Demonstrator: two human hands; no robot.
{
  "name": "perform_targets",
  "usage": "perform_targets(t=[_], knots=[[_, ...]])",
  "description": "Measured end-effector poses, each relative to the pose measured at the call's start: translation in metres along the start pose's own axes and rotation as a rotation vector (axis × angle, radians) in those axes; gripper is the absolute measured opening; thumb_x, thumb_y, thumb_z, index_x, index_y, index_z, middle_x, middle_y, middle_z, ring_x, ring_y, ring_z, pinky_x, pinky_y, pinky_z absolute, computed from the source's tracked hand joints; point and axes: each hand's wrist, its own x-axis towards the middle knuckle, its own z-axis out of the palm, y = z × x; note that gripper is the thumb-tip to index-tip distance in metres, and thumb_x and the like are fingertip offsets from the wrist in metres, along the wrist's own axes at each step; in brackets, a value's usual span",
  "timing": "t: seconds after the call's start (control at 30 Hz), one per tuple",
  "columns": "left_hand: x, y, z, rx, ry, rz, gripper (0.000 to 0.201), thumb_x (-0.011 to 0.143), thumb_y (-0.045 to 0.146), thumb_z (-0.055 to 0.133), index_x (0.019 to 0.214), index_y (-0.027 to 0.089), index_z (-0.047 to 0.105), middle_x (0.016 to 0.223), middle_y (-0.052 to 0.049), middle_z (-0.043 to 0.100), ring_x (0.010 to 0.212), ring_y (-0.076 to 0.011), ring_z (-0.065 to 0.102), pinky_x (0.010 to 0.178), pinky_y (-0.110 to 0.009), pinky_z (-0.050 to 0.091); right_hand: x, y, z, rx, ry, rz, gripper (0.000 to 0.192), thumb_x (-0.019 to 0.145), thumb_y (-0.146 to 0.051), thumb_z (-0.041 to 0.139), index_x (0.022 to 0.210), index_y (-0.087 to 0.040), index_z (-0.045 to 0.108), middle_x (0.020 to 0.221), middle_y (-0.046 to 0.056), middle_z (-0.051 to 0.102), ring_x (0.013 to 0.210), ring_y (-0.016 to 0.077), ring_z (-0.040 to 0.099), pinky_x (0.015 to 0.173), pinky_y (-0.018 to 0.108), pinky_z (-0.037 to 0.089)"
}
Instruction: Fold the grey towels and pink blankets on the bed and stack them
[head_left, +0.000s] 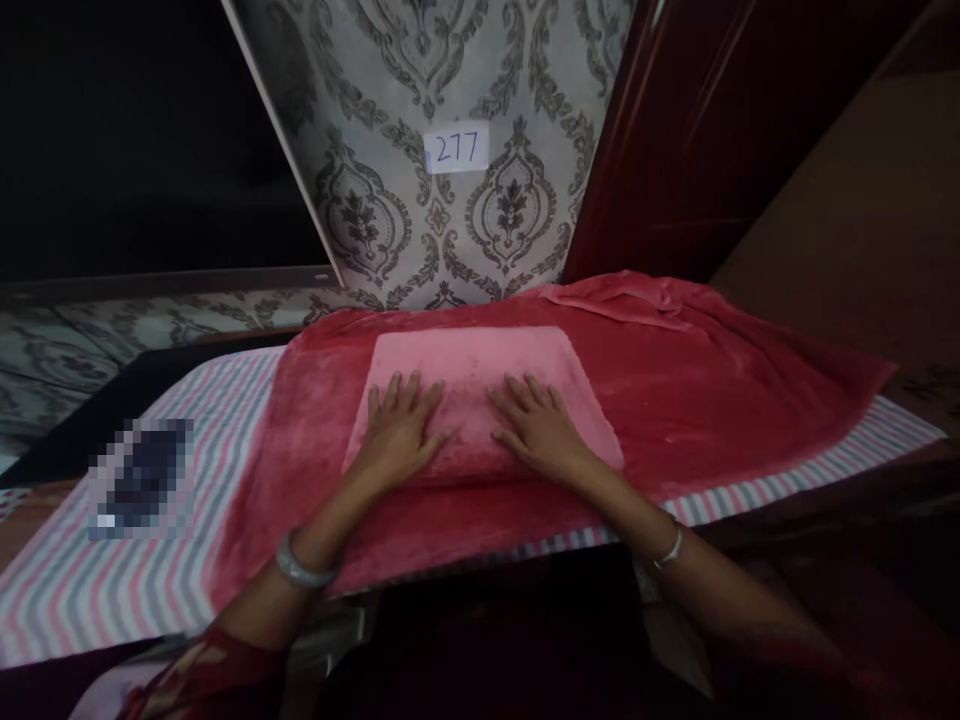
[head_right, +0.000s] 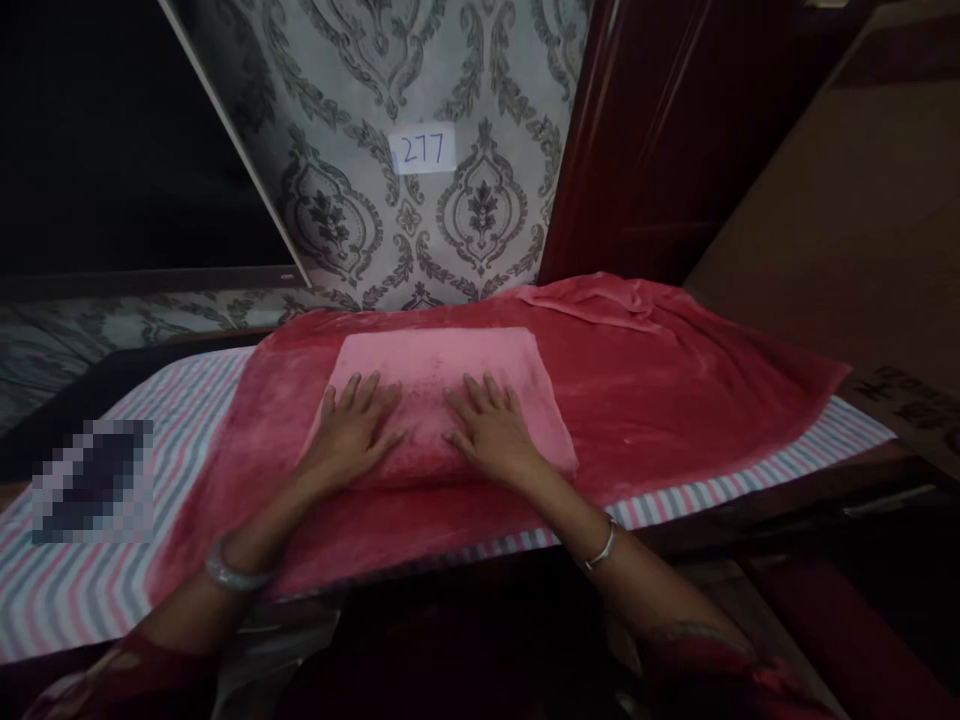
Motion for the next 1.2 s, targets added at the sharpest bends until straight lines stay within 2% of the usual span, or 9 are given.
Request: perform_targets(t=[0.17, 0.33, 0.53, 0.7, 0.83, 0.93, 1.0, 1.1, 1.2], knots=[[-0.019, 0.006, 0.033, 0.053, 0.000, -0.063, 0.072, 0.094, 0.062, 0.046, 0.157, 0.028, 0.036, 0.168, -0.013, 0.023, 0.154, -0.0449, 0.012, 0.120, -0.070, 0.012, -0.011, -0.004, 0.031, -0.041, 0.035, -0.003, 0.064, 0.102, -0.057, 0.040, 0.160, -0.033, 0.030, 0.168, 0.007, 0.020, 0.154, 0.0356, 0.015, 0.119, 0.063, 0.018], [-0.017, 0.005, 0.042, 0.056, 0.013, -0.060, 0.072, 0.094, 0.061, 0.048, 0.156, 0.027, 0.039, 0.168, -0.013, 0.023, 0.154, -0.0441, 0.012, 0.120, -0.070, 0.010, -0.014, -0.003, 0.042, -0.043, 0.101, -0.013, 0.062, 0.103, -0.055, 0.038, 0.160, -0.032, 0.033, 0.168, 0.006, 0.020, 0.155, 0.0340, 0.014, 0.121, 0.061, 0.016], [-0.016, 0.002, 0.033, 0.047, -0.023, -0.070, 0.071, 0.095, 0.060, 0.047, 0.158, 0.029, 0.036, 0.168, -0.011, 0.022, 0.154, -0.0434, 0.014, 0.120, -0.069, 0.016, -0.012, -0.003, 0.028, 0.000, 0.013, 0.009, 0.063, 0.102, -0.056, 0.039, 0.160, -0.033, 0.031, 0.168, 0.005, 0.019, 0.155, 0.0346, 0.014, 0.121, 0.061, 0.017], [-0.019, -0.014, 0.018, 0.062, -0.029, -0.088, 0.064, 0.099, 0.054, 0.039, 0.155, 0.024, 0.041, 0.164, -0.014, 0.032, 0.152, -0.0383, 0.025, 0.119, -0.068, 0.022, -0.027, 0.020, 0.010, -0.012, 0.025, 0.145, 0.061, 0.103, -0.054, 0.038, 0.159, -0.029, 0.034, 0.166, 0.008, 0.024, 0.154, 0.0319, 0.018, 0.123, 0.057, 0.016], [-0.025, -0.031, 0.033, 0.031, 0.030, -0.189, 0.065, 0.098, 0.053, 0.039, 0.154, 0.020, 0.042, 0.166, -0.015, 0.026, 0.153, -0.0405, 0.021, 0.116, -0.067, 0.030, -0.042, 0.036, 0.017, -0.008, 0.041, 0.240, 0.060, 0.103, -0.050, 0.041, 0.158, -0.028, 0.037, 0.167, 0.006, 0.022, 0.155, 0.0286, 0.016, 0.123, 0.054, 0.018], [-0.027, -0.039, 0.051, -0.027, 0.066, -0.167, 0.067, 0.097, 0.052, 0.039, 0.155, 0.018, 0.042, 0.167, -0.014, 0.026, 0.155, -0.0385, 0.017, 0.117, -0.058, 0.035, -0.047, 0.039, 0.030, 0.007, 0.091, 0.235, 0.060, 0.103, -0.048, 0.043, 0.159, -0.026, 0.036, 0.166, 0.006, 0.023, 0.155, 0.0270, 0.016, 0.124, 0.052, 0.018], [-0.028, -0.042, 0.058, -0.046, 0.075, -0.153, 0.066, 0.097, 0.051, 0.039, 0.154, 0.019, 0.043, 0.166, -0.012, 0.030, 0.154, -0.0372, 0.018, 0.118, -0.057, 0.034, -0.048, 0.038, 0.036, 0.018, 0.125, 0.225, 0.059, 0.103, -0.047, 0.043, 0.158, -0.026, 0.037, 0.166, 0.006, 0.024, 0.155, 0.0266, 0.017, 0.124, 0.052, 0.018], [-0.029, -0.049, 0.059, -0.074, 0.063, -0.151, 0.066, 0.096, 0.054, 0.040, 0.154, 0.022, 0.043, 0.165, -0.011, 0.031, 0.153, -0.0367, 0.023, 0.118, -0.057, 0.034, -0.048, 0.039, 0.035, 0.057, 0.128, 0.218, 0.059, 0.102, -0.047, 0.045, 0.157, -0.027, 0.040, 0.165, 0.007, 0.026, 0.154, 0.0274, 0.020, 0.123, 0.055, 0.019], [-0.022, -0.059, 0.047, -0.100, -0.021, -0.176, 0.068, 0.096, 0.057, 0.037, 0.154, 0.022, 0.043, 0.166, -0.012, 0.029, 0.151, -0.0374, 0.029, 0.116, -0.057, 0.034, -0.041, 0.046, 0.019, 0.107, 0.086, 0.199, 0.057, 0.101, -0.048, 0.044, 0.154, -0.026, 0.044, 0.163, 0.010, 0.031, 0.153, 0.0289, 0.024, 0.121, 0.058, 0.020]])
